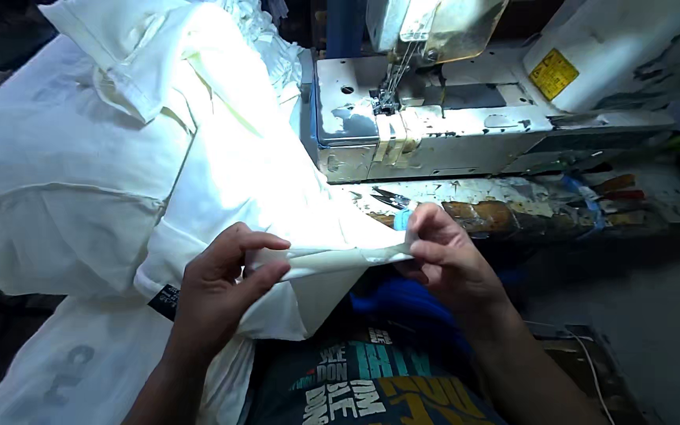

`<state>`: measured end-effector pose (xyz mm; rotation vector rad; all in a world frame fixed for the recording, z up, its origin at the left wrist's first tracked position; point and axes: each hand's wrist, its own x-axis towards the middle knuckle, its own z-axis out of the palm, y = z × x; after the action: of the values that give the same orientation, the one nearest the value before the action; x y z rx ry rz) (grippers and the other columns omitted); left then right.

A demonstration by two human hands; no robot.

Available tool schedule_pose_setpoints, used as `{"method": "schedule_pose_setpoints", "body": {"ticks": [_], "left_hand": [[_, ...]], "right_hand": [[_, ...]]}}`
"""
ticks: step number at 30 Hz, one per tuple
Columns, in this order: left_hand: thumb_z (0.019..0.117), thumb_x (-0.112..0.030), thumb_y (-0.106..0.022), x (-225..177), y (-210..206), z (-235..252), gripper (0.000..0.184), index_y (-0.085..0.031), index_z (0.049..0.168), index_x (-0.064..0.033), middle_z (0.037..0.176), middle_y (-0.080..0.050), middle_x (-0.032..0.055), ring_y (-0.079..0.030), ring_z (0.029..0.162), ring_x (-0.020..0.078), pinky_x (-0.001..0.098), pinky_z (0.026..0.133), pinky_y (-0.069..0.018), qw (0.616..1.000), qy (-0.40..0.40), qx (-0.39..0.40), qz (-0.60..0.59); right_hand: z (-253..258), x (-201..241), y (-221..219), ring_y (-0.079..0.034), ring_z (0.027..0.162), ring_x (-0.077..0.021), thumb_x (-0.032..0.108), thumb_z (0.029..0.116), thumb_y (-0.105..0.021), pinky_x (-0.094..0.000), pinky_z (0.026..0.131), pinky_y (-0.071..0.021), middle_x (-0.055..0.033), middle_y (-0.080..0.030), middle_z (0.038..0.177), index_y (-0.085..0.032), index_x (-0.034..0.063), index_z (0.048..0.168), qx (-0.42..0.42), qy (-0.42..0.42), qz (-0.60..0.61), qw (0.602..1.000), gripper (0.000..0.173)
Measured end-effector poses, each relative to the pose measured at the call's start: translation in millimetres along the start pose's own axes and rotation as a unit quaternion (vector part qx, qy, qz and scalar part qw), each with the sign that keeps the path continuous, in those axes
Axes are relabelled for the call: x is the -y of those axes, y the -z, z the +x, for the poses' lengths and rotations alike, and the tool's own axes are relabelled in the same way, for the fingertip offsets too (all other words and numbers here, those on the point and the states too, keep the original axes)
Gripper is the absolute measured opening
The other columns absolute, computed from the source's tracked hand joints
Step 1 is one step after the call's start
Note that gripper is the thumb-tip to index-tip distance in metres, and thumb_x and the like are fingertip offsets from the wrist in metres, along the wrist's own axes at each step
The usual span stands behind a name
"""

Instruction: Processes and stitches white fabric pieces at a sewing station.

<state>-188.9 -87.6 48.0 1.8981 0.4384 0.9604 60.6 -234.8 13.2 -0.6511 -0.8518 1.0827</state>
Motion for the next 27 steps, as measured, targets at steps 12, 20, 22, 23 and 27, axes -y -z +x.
{"method": "schedule_pose_setpoints", "body": {"ticks": [12, 20, 22, 23, 27], "left_hand": [[0.0981, -0.014, -0.062, -1, -12, 18, 0.027, -0.072, 0.123, -0.0195, 0.081, -0.067, -0.0104, -0.061, 0.069, -0.0036, 0.0135, 0.065, -0.0521, 0.989, 0.105, 0.064, -0.088], [0.0899, -0.016, -0.074, 11, -12, 21, 0.017, -0.077, 0.106, -0.0207, 0.092, -0.072, -0.0094, -0.065, 0.077, -0.0007, 0.0150, 0.070, -0.0557, 0.991, 0.097, 0.037, -0.086], [0.0845, -0.021, -0.079, -1, -12, 20, 0.026, -0.076, 0.111, -0.0216, 0.093, -0.066, -0.0103, -0.063, 0.079, -0.0009, 0.0131, 0.069, -0.0547, 0.999, 0.038, 0.036, -0.001], [0.0849, -0.021, -0.078, -5, -15, 16, 0.026, -0.076, 0.111, -0.0193, 0.089, -0.059, -0.0102, -0.057, 0.075, -0.0025, 0.0098, 0.065, -0.0492, 0.998, -0.001, 0.014, 0.057], [0.0923, -0.020, -0.073, 1, -26, 9, 0.011, -0.077, 0.100, -0.0125, 0.089, -0.056, -0.0059, -0.053, 0.082, -0.0040, 0.0090, 0.074, -0.0446, 0.957, -0.192, -0.108, 0.188]], "right_hand": [[-3, -3, 0, -0.060, 0.062, 0.0031, 0.016, 0.0954, -0.069, -0.0134, 0.055, -0.0509, 0.0056, -0.071, 0.088, -0.070, 0.0218, 0.124, -0.062, 0.004, -0.136, 0.989, 0.029], [-7, -14, 8, -0.057, 0.060, 0.0019, 0.028, 0.1024, -0.062, -0.0139, 0.055, -0.0487, 0.0039, -0.069, 0.087, -0.072, 0.0227, 0.116, -0.049, 0.022, -0.060, 0.997, 0.018], [-9, -9, 7, -0.059, 0.065, 0.0038, 0.019, 0.0942, -0.073, -0.0132, 0.059, -0.0506, 0.0066, -0.072, 0.091, -0.077, 0.0225, 0.109, -0.034, 0.065, -0.130, 0.989, 0.016], [-11, -8, 2, -0.060, 0.068, 0.0044, 0.014, 0.0915, -0.075, -0.0124, 0.062, -0.0517, 0.0072, -0.072, 0.093, -0.078, 0.0214, 0.109, -0.051, 0.095, -0.191, 0.976, 0.019], [-14, -18, -7, -0.059, 0.081, 0.0013, 0.018, 0.0946, -0.072, -0.0119, 0.075, -0.0483, -0.0020, -0.067, 0.090, -0.079, 0.0161, 0.113, -0.135, 0.281, -0.485, 0.817, 0.020]]}}
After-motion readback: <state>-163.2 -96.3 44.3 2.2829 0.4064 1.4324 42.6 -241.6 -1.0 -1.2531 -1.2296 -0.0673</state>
